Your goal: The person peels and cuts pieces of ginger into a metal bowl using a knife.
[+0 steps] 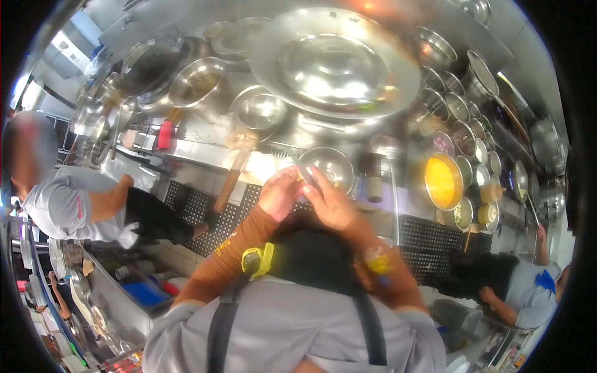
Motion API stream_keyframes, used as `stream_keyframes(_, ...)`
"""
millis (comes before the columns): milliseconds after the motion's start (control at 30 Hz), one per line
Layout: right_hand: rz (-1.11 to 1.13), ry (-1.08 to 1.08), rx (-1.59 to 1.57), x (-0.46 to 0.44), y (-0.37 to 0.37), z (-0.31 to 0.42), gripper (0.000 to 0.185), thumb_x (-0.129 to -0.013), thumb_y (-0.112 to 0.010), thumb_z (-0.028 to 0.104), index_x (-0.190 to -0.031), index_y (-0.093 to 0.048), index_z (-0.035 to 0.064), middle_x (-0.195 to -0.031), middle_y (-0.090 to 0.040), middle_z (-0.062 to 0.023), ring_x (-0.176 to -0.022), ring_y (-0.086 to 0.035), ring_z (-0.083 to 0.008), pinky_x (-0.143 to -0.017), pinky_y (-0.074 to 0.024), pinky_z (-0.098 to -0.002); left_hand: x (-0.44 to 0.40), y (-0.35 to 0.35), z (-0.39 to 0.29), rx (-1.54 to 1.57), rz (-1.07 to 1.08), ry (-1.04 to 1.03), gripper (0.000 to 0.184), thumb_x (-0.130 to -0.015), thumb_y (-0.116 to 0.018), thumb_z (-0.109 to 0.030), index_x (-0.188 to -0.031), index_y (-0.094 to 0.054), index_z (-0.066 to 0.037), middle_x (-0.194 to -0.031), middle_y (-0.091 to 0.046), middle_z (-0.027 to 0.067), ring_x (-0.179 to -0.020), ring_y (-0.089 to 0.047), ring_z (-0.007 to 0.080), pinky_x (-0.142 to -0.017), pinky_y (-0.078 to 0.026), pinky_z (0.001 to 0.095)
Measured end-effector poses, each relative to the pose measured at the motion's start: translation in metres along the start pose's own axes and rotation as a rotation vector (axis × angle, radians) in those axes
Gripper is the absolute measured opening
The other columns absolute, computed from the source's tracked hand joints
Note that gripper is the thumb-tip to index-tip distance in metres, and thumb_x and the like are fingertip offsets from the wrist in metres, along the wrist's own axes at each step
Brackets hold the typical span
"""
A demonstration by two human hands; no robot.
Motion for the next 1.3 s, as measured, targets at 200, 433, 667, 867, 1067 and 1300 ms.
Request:
stream_keyframes(200, -0.002, 0.007, 0.025, 0.003, -0.001, 0.004, 0.063, -0.098, -0.047, 0.044, -0.144, -0.038, 0.0009, -0.116, -0.06, -0.0327, -0.109, -0.06, -0.0453, -0.095, -0.0461, -0.0462, -0.001, -0.002, 0.004, -0.085, -0.055, -0.065, 0.021, -0.097, -0.056, -0.01, -0.116, -0.057, -0.002, -0.105, -0.067, 0.0095, -0.094, -0.064, 0.0202, -0.082, -0.053, 0.0346)
stream_keyframes(433, 0.068, -0.092, -0.196, 0.003, -0.009, -0.012, 0.06, -0.098, -0.05, 0.041, -0.141, -0.041, -0.0002, -0.111, -0.064, -0.0278, -0.102, -0.064, -0.038, -0.088, -0.0495, -0.0412, 0.0, 0.006, 0.005, -0.15, -0.013, -0.092, 0.017, -0.095, -0.059, -0.007, -0.112, -0.057, -0.001, -0.106, -0.066, 0.0112, -0.092, -0.065, 0.0202, -0.081, -0.054, 0.0343)
stream_keyframes(667, 0.049, -0.218, -0.577, -0.007, -0.006, -0.034, 0.049, -0.102, -0.048, 0.036, -0.134, -0.046, -0.001, -0.077, -0.057, -0.0038, -0.063, -0.052, -0.0077, -0.054, -0.0446, -0.0244, 0.008, 0.008, 0.008, -0.099, 0.038, -0.02, 0.02, -0.097, -0.057, -0.01, -0.116, -0.057, -0.005, -0.109, -0.064, 0.0094, -0.095, -0.063, 0.02, -0.081, -0.052, 0.0326)
stream_keyframes(867, 0.012, -0.065, -0.066, 0.002, 0.0, -0.009, 0.06, -0.099, -0.049, 0.041, -0.143, -0.038, 0.0002, -0.11, -0.064, -0.0277, -0.097, -0.065, -0.0395, -0.084, -0.0509, -0.0429, -0.002, 0.011, 0.0, 0.074, 0.001, -0.027, 0.021, -0.097, -0.056, -0.011, -0.117, -0.057, -0.006, -0.107, -0.065, 0.0087, -0.095, -0.064, 0.0201, -0.08, -0.053, 0.0325)
stream_keyframes(1067, -0.013, 0.04, -0.013, 0.006, -0.003, 0.008, 0.062, -0.099, -0.047, 0.043, -0.145, -0.037, 0.0021, -0.114, -0.061, -0.0322, -0.104, -0.062, -0.0463, -0.091, -0.0483, -0.0474, -0.007, 0.006, 0.002, 0.032, 0.035, -0.018, 0.023, -0.097, -0.054, -0.012, -0.119, -0.056, -0.006, -0.112, -0.062, 0.0073, -0.104, -0.061, 0.0198, -0.091, -0.051, 0.0338)
stream_keyframes(1300, -0.007, 0.018, 0.006, 0.004, 0.001, 0.007, 0.065, -0.098, -0.048, 0.044, -0.145, -0.036, 0.0007, -0.107, -0.063, -0.0335, -0.099, -0.063, -0.0473, -0.087, -0.0495, -0.0477, -0.001, -0.012, 0.002, -0.01, -0.089, -0.066, 0.019, -0.096, -0.052, -0.007, -0.114, -0.056, -0.004, -0.107, -0.065, 0.0092, -0.099, -0.063, 0.0214, -0.086, -0.053, 0.0357)
Point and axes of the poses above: each hand's wrist, its own x-axis away from the middle knuckle, its own y-axis out of the back of the hand, z = x × y, the point moved 2 cm from there along -x, towards the middle knuckle
